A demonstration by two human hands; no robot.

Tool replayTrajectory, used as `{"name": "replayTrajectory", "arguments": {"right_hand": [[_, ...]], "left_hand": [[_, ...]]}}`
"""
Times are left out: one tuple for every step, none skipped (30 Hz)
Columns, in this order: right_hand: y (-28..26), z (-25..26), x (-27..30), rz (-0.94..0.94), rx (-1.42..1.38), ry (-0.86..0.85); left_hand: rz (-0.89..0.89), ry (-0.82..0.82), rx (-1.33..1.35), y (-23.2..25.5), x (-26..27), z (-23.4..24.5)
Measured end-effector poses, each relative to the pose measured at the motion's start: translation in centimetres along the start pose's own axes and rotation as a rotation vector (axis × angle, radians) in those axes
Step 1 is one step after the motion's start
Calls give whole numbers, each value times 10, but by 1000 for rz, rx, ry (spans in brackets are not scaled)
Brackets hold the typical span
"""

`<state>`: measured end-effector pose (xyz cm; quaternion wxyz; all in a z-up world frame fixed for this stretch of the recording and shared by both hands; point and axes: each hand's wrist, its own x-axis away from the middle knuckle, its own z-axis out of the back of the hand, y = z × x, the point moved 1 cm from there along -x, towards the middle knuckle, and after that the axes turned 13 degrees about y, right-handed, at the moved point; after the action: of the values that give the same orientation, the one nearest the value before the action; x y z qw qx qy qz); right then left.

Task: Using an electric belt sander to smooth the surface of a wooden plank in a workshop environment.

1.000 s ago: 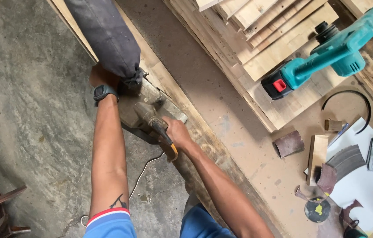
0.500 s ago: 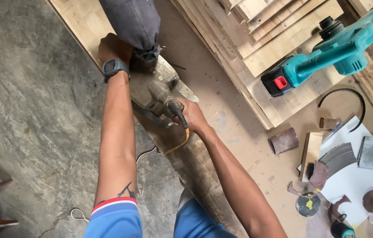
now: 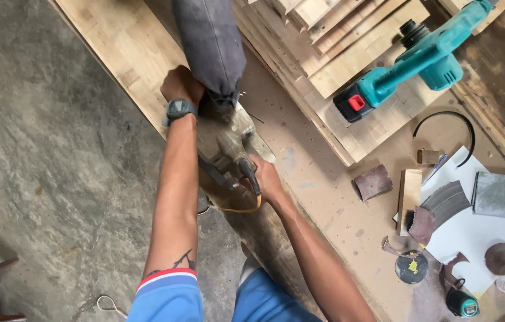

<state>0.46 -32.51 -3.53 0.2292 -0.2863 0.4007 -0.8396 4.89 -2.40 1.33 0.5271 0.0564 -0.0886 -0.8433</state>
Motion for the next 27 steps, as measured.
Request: {"name": "replayTrajectory", "arguments": {"right_hand": [[7, 0, 3, -10, -21, 12], [14, -1, 8, -19, -40, 18], [20, 2, 15, -11, -40, 18], [25, 4, 23, -35, -47, 19], [31, 6, 31, -59, -53, 20], [30, 10, 39, -53, -55, 18], [29, 15, 47, -66, -43, 29], [29, 20, 56, -79, -31, 42], [34, 23, 63, -73, -32, 41], [40, 26, 72, -101, -25, 36], [46, 29, 82, -130, -18, 30], [49, 32, 91, -124, -20, 31], [52, 35, 99, -114, -37, 44], [56, 38, 109, -106, -55, 59], [60, 43, 120, -104, -58, 62], [63, 48, 131, -93, -53, 72], [66, 53, 142, -83, -48, 81], [63, 60, 154, -77, -49, 82], [61, 66, 166, -98, -79, 90], [58, 73, 177, -119, -108, 97], [67, 75, 184, -113, -107, 97], [77, 76, 191, -95, -87, 118], [87, 77, 197, -77, -68, 138], [92, 82, 205, -77, -65, 135], [96, 85, 211, -85, -72, 134], [99, 90, 216, -89, -78, 133], [108, 87, 218, -85, -74, 129]], "left_hand": [[-12, -15, 9, 2, 7, 0], [-17, -31, 17, 2, 16, 0], [-15, -24, 19, 5, 22, -1], [-9, -47, 11, 7, 28, -2], [-4, -70, 3, 9, 35, -4], [-1, -64, 2, 12, 46, 0], [-20, -65, 18, 14, 58, 4], [-40, -66, 35, 18, 70, 7], [-39, -61, 35, 19, 78, 4], [-40, -41, 50, 19, 88, 0], [-41, -21, 64, 20, 99, -4], [-41, -15, 64, 20, 109, -5], [-49, -9, 73, 21, 120, -6], [-60, -5, 83, 22, 132, -8], [-63, -2, 82, 26, 144, -9], [-63, 9, 92, 28, 156, -9], [-63, 20, 102, 30, 167, -9], [-62, 25, 103, 30, 179, -11], [-89, 27, 125, 30, 190, -13], [-114, 29, 147, 31, 201, -15], [-112, 34, 149, 32, 209, -21], [-117, 22, 157, 32, 218, -27], [-121, 10, 164, 32, 225, -34], [-117, 8, 165, 32, 233, -39], [-121, 6, 160, 32, 240, -45], [-123, 6, 158, 33, 244, -49], [-118, 8, 161, 31, 252, -46]]}}
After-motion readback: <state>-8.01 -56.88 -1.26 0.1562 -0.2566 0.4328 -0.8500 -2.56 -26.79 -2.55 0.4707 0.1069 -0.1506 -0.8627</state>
